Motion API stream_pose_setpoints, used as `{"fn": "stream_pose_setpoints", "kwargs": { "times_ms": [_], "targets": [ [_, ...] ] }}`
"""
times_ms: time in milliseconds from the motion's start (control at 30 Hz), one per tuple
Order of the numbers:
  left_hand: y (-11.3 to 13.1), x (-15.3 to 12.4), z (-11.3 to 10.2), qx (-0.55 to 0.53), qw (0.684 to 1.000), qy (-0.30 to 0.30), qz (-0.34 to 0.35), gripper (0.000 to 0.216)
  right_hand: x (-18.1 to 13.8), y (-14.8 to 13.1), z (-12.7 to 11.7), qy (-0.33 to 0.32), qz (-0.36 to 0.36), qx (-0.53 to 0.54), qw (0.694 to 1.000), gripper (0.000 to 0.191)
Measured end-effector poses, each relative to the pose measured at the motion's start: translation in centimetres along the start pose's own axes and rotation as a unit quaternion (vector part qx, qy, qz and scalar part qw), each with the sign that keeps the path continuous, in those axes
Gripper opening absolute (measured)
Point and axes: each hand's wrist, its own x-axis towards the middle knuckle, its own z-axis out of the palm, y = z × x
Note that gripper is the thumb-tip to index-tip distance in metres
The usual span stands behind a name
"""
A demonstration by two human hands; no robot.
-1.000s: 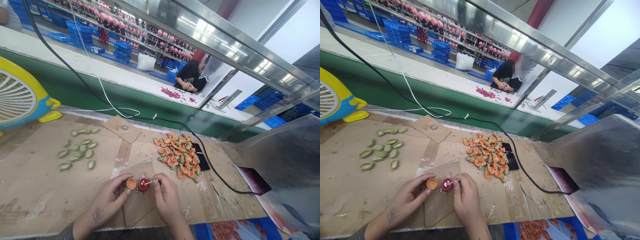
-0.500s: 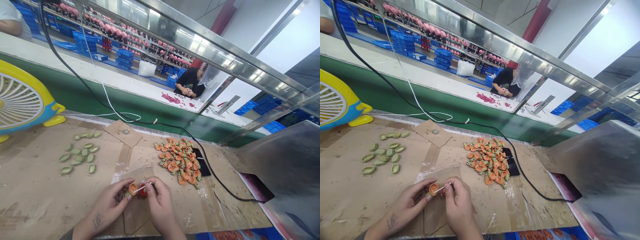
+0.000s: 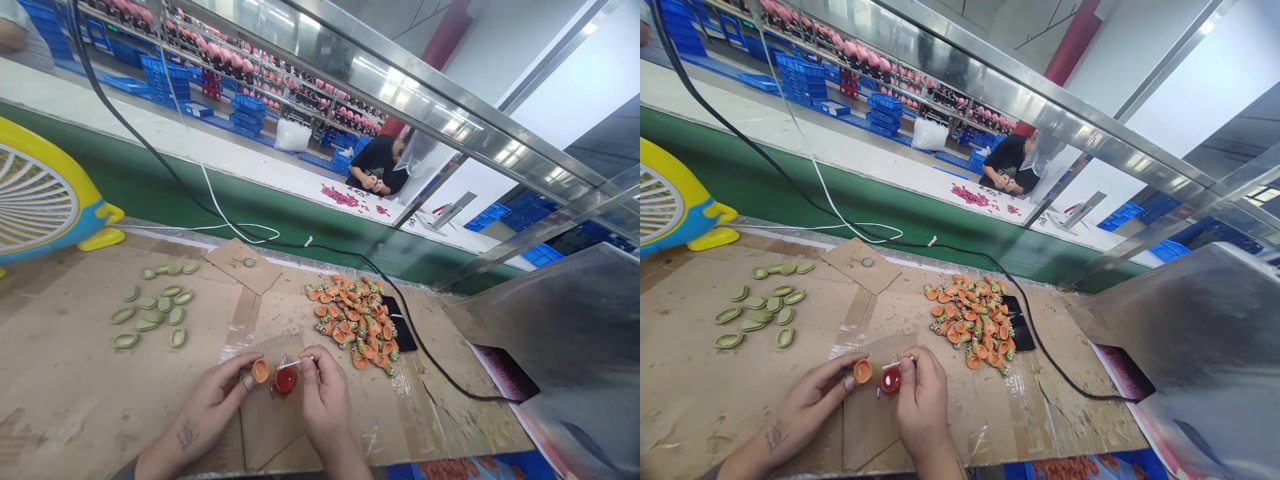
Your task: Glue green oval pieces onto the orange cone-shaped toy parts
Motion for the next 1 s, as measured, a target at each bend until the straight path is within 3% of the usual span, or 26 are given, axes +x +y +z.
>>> {"fn": "stream_pose_setpoints", "kwargs": {
  "times_ms": [133,233,500,633,833,933,1000],
  "targets": [
    [0.5,0.2,0.0,-0.1,0.993,0.026,-0.056,0.054,0.0,1.4,0.0,-0.039,-0.012,-0.085,0.996,0.026],
    [0.5,0.3,0.0,-0.144,0.984,0.034,-0.095,0.056,-0.3,2.1,0.2,-0.063,-0.027,-0.122,0.99,0.026],
    [0.1,0.4,0.3,-0.135,0.988,0.036,-0.072,0.048,-0.4,1.9,0.1,-0.079,-0.051,-0.145,0.985,0.024],
    [0.7,0.8,0.3,-0.138,0.989,0.034,-0.047,0.025,-0.6,0.8,-0.7,-0.046,-0.068,-0.107,0.991,0.024],
    [0.6,0.8,0.1,-0.132,0.99,0.033,-0.039,0.025,-1.1,0.5,-1.3,-0.062,-0.05,-0.09,0.993,0.024],
    [0.6,0.8,0.0,-0.131,0.99,0.035,-0.035,0.027,-1.2,0.3,-0.8,0.012,0.0,-0.007,1.0,0.029],
    [0.6,0.9,-0.1,-0.133,0.99,0.036,-0.034,0.027,-1.1,0.1,-0.1,0.018,0.05,0.074,0.996,0.033]
  ]
}}
